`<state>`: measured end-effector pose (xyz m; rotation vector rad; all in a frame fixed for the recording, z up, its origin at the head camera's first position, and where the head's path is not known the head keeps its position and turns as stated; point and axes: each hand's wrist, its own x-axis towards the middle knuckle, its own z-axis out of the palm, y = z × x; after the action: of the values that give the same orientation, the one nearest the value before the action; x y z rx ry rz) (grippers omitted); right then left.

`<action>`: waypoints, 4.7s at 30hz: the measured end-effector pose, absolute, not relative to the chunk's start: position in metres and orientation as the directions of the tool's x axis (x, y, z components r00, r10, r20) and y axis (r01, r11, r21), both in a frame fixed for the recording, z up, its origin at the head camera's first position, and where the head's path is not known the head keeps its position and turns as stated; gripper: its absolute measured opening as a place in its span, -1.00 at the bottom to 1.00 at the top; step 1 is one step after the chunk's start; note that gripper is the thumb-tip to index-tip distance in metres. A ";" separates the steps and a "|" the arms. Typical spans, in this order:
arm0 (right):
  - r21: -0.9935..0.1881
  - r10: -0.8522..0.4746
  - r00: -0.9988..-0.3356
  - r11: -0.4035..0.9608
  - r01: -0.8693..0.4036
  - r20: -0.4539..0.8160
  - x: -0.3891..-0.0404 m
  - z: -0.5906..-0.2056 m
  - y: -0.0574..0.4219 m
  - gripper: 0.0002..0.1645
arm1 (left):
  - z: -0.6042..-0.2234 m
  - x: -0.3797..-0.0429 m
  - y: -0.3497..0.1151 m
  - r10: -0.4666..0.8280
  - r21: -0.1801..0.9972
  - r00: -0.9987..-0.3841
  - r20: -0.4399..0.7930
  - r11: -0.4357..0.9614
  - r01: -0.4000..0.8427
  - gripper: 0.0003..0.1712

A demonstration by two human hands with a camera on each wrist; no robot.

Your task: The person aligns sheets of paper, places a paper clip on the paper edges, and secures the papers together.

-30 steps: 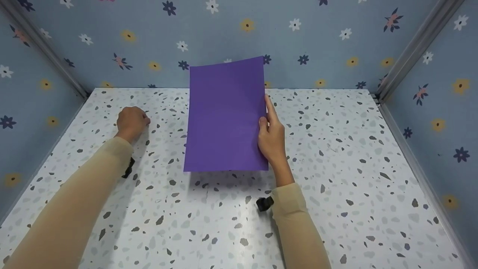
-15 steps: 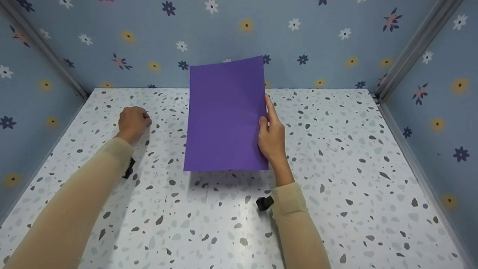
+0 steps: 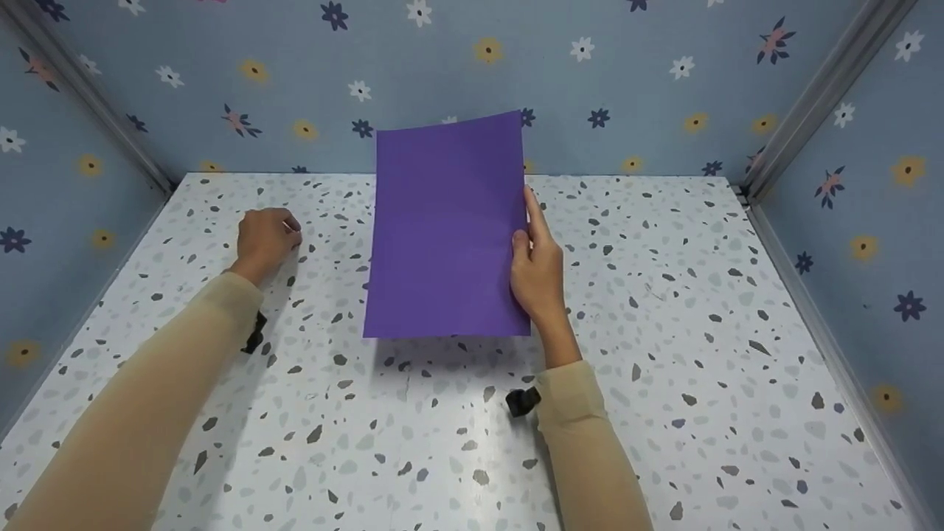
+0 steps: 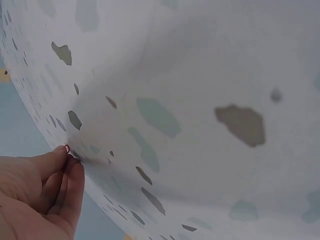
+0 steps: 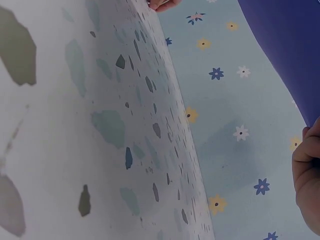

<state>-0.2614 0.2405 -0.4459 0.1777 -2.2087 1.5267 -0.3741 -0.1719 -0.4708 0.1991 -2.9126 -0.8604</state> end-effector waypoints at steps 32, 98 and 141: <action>-0.874 0.134 -0.913 0.371 -0.314 0.386 -0.239 -0.416 0.222 -0.30 | -0.430 -0.374 -0.142 -0.109 0.687 -0.955 0.277 0.717 0.117 -0.83; -0.834 0.008 -0.892 0.359 -0.419 0.452 -0.257 -0.450 0.222 -0.30 | -0.345 -0.371 -0.102 -0.088 0.960 -0.971 0.221 0.195 0.201 -0.77; -0.863 0.035 -0.906 0.323 -0.389 0.422 -0.258 -0.447 0.221 -0.29 | -0.342 -0.371 -0.096 0.020 0.936 -0.959 0.282 0.212 0.280 -0.78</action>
<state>-0.2576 0.2208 -0.4471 0.3150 -2.2311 1.6082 -0.3714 -0.0961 -0.3423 -0.2861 -2.2739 -1.8275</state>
